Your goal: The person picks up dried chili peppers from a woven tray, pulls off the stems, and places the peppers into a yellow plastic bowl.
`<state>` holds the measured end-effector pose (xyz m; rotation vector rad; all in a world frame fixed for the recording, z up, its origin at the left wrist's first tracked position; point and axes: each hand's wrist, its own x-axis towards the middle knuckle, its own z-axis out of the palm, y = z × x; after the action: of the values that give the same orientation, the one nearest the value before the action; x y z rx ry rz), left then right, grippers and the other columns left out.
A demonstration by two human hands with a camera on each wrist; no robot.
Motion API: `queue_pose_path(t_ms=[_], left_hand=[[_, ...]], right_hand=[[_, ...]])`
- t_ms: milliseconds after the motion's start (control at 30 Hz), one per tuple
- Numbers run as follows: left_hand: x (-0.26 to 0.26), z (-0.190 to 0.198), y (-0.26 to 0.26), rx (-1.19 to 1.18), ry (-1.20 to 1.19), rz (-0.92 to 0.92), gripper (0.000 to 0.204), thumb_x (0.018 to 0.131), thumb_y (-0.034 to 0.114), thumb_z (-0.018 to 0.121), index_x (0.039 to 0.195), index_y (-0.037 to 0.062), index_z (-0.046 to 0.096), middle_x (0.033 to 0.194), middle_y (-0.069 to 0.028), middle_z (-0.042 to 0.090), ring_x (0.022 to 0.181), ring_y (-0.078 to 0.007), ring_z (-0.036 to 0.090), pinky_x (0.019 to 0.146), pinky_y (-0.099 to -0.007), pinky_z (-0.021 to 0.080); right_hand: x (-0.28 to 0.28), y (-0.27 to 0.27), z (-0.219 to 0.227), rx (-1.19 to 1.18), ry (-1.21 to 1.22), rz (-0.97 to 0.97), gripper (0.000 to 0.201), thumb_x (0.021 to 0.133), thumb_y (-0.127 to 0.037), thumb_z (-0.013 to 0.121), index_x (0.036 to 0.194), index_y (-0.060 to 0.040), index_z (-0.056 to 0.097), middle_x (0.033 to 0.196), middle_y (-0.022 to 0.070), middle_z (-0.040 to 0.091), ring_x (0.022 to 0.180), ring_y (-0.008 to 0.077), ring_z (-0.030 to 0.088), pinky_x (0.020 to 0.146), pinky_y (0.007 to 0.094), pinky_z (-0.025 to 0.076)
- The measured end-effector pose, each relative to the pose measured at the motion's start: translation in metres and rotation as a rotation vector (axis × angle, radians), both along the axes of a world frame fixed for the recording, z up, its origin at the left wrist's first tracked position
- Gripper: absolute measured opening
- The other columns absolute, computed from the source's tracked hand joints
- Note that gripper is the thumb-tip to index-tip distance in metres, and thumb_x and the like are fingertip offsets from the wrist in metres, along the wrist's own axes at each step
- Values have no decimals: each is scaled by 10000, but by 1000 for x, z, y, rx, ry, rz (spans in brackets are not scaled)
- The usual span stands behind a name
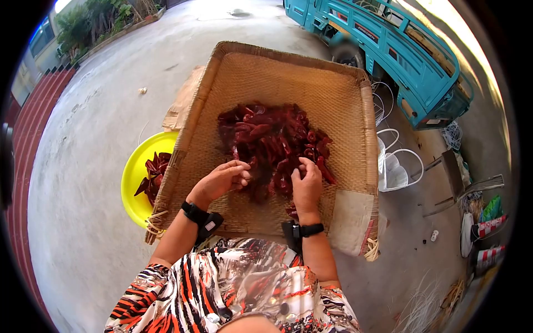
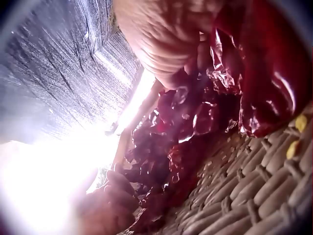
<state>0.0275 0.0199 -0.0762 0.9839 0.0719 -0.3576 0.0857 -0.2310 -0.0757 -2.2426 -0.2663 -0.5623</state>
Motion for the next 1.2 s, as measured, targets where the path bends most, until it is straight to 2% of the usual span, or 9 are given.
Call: queue_pose_path(t_ms=[67, 200, 467, 767, 900, 1000, 1100, 1133, 1200], left_hand=[[2, 0, -1, -53, -22, -3, 217, 1003, 210, 538, 1155, 59, 576, 938, -32, 658, 819, -123, 635, 719, -259, 506], [0, 1, -3, 22, -59, -28, 272, 983, 230, 578, 1190, 56, 561, 940, -21, 645, 781, -99, 605, 712, -242, 488], [-4, 4, -15, 108, -101, -103, 279, 934, 290, 655, 1113, 81, 611, 888, 30, 625, 725, -47, 546, 659, -208, 456], [-4, 7, -18, 63, -35, -102, 185, 943, 281, 645, 965, 98, 657, 840, 39, 640, 697, -53, 552, 640, -215, 453], [-2, 1, -15, -6, -67, -143, 173, 942, 271, 648, 997, 107, 647, 823, 41, 642, 695, -48, 559, 651, -216, 463], [0, -4, -12, -125, -47, 20, 146, 956, 231, 626, 1034, 109, 631, 867, 22, 644, 733, -61, 568, 674, -219, 468], [-7, 15, -10, -573, -117, 265, 173, 965, 180, 601, 1122, 108, 586, 943, -1, 640, 817, -86, 568, 715, -237, 481], [-5, 8, -2, -752, -279, 243, 304, 967, 137, 582, 1262, 115, 512, 1041, -42, 638, 885, -119, 559, 754, -265, 496], [-3, 17, 15, -878, -510, 220, 350, 959, 186, 606, 1295, 146, 518, 1090, -25, 625, 934, -136, 545, 821, -313, 481]], right_hand=[[1, -3, 0, 269, 91, 7, 258, 845, -76, 643, 1102, -53, 621, 960, 73, 625, 884, 212, 592, 824, 354, 485], [-4, -4, 9, 411, -13, 59, 257, 881, -49, 621, 1138, -56, 609, 945, -1, 584, 870, 85, 539, 760, 243, 466], [-31, 37, 32, 376, 155, 440, 209, 873, 13, 641, 1067, -67, 642, 955, -18, 599, 820, 56, 561, 709, 211, 470], [-24, 26, 20, 953, 655, 721, 268, 887, -38, 682, 1145, -67, 616, 965, -43, 581, 827, 29, 526, 744, 166, 428], [-20, 24, 16, 963, 649, 717, 289, 907, -79, 666, 1182, -57, 580, 986, -1, 609, 835, 52, 568, 726, 192, 483], [-20, 27, 20, 1031, 647, 620, 300, 948, -140, 615, 1218, -40, 532, 988, 48, 642, 832, 102, 635, 693, 247, 548], [-13, 19, 11, 1052, 657, 624, 286, 958, -149, 595, 1216, -45, 531, 990, 55, 652, 810, 122, 649, 715, 253, 557], [-14, 17, 10, 1054, 657, 620, 252, 961, -146, 587, 1190, -48, 549, 971, 54, 660, 789, 123, 650, 709, 253, 554], [-14, 17, 8, 1058, 674, 629, 230, 960, -138, 586, 1170, -49, 563, 960, 53, 661, 788, 119, 649, 702, 248, 549]])
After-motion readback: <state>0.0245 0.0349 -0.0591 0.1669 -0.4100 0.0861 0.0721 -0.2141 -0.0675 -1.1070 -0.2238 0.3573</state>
